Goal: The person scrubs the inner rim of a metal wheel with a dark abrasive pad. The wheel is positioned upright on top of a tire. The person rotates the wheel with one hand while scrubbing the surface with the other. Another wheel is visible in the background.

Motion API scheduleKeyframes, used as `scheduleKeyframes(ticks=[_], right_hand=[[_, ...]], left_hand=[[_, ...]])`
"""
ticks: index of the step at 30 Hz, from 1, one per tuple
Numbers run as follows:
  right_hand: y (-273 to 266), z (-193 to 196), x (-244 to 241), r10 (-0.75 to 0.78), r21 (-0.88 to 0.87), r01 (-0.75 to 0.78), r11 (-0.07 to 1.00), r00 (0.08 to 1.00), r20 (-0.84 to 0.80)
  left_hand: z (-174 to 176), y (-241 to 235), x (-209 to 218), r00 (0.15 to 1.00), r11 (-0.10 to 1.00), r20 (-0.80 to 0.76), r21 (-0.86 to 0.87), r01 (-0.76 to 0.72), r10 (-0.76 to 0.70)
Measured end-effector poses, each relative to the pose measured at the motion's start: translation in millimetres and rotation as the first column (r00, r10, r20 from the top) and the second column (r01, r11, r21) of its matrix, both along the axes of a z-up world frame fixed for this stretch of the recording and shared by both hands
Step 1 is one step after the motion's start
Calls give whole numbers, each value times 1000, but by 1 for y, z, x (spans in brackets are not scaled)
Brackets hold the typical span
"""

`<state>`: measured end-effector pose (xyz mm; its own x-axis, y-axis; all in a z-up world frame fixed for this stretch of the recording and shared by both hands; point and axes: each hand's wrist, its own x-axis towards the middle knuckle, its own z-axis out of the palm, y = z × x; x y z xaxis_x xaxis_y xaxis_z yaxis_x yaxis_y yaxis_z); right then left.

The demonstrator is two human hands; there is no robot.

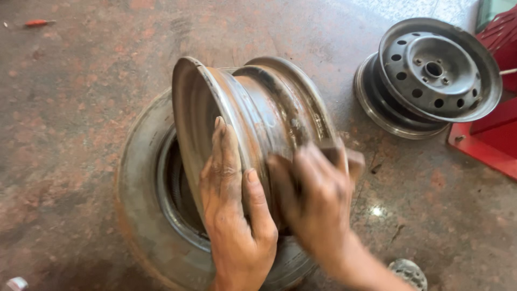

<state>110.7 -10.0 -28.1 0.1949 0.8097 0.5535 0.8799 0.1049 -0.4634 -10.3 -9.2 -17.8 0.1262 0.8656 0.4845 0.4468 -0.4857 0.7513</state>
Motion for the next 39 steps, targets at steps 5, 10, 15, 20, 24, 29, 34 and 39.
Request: scheduleKeyframes(ticks=[5,10,15,20,24,29,34,39], right_hand=[[96,13,26,139,-50,-135,990,986,93],[36,6,21,145,-24,-145,989,989,2],[67,7,26,193,171,-216,961,971,143],[131,25,28,225,-378,-245,893,969,-97],[44,8,27,118,41,-128,991,977,178],[133,16,27,239,-155,-234,960,971,12],[16,2,16,172,87,-171,981,985,0],[83,22,21,272,141,-292,946,951,144]], left_hand=[[1,-1,2,1000,1000,6,8,-14,14],[0,1,3,1000,1000,31,28,-4,3],[-6,-9,6,995,996,39,-5,-86,87],[-12,-15,2,995,995,-37,53,-88,90],[-22,-17,5,995,995,-23,29,-100,101],[-33,-32,-5,987,986,-97,-91,-139,130],[-31,-32,-11,965,982,-233,-114,-150,120],[21,-5,3,946,875,-183,-367,-317,267]])
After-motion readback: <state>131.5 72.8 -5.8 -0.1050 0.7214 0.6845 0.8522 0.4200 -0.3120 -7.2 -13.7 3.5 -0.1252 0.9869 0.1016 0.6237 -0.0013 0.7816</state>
